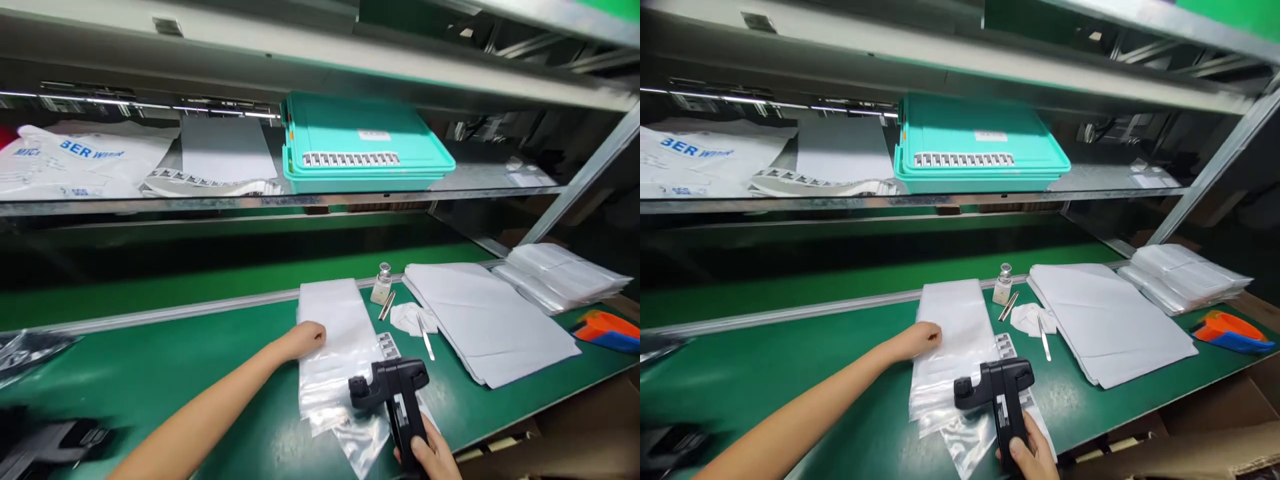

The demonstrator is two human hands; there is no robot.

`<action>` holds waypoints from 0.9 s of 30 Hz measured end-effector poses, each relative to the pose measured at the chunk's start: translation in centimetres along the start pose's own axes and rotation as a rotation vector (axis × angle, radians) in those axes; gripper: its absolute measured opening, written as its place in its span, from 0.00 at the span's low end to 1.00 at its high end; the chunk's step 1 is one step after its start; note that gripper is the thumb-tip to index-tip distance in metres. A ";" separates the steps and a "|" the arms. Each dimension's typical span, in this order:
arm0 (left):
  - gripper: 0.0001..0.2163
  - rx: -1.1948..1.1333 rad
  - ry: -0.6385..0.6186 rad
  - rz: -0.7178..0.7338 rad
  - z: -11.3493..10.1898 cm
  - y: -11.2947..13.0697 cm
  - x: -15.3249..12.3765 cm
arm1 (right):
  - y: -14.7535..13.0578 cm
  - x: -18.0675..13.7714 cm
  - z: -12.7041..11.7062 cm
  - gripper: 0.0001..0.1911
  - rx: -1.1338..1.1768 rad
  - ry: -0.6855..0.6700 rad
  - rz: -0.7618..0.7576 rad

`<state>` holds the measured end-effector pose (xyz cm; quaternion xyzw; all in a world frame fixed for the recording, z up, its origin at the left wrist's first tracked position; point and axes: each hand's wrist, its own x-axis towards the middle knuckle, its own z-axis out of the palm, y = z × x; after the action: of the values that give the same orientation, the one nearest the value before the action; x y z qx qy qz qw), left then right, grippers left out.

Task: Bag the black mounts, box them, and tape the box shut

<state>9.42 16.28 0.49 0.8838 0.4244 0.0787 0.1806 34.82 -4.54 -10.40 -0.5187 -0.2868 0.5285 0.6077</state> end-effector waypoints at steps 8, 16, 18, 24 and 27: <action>0.09 -0.097 -0.165 -0.128 -0.2 -1.8 0.5 | -1.5 -0.5 0.7 0.26 -0.002 -0.100 0.042; 0.11 0.122 0.087 -0.284 -1.9 -1.1 -5.7 | -1.0 0.1 -0.1 0.25 -0.052 -0.156 0.061; 0.11 0.235 0.138 -0.307 -1.4 -1.1 -8.5 | -1.5 0.1 0.1 0.25 -0.065 -0.168 0.073; 0.10 0.221 -0.023 -0.120 1.6 -0.2 -11.7 | -4.1 -0.7 5.4 0.29 -0.104 -0.604 0.274; 0.12 0.143 -0.005 -0.105 2.2 -0.2 -11.7 | -4.0 -0.8 9.3 0.29 -0.106 -0.856 0.442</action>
<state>2.62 6.70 -1.45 0.8712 0.4741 0.0364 0.1221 27.61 -1.84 -3.75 -0.3334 -0.4208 0.7955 0.2811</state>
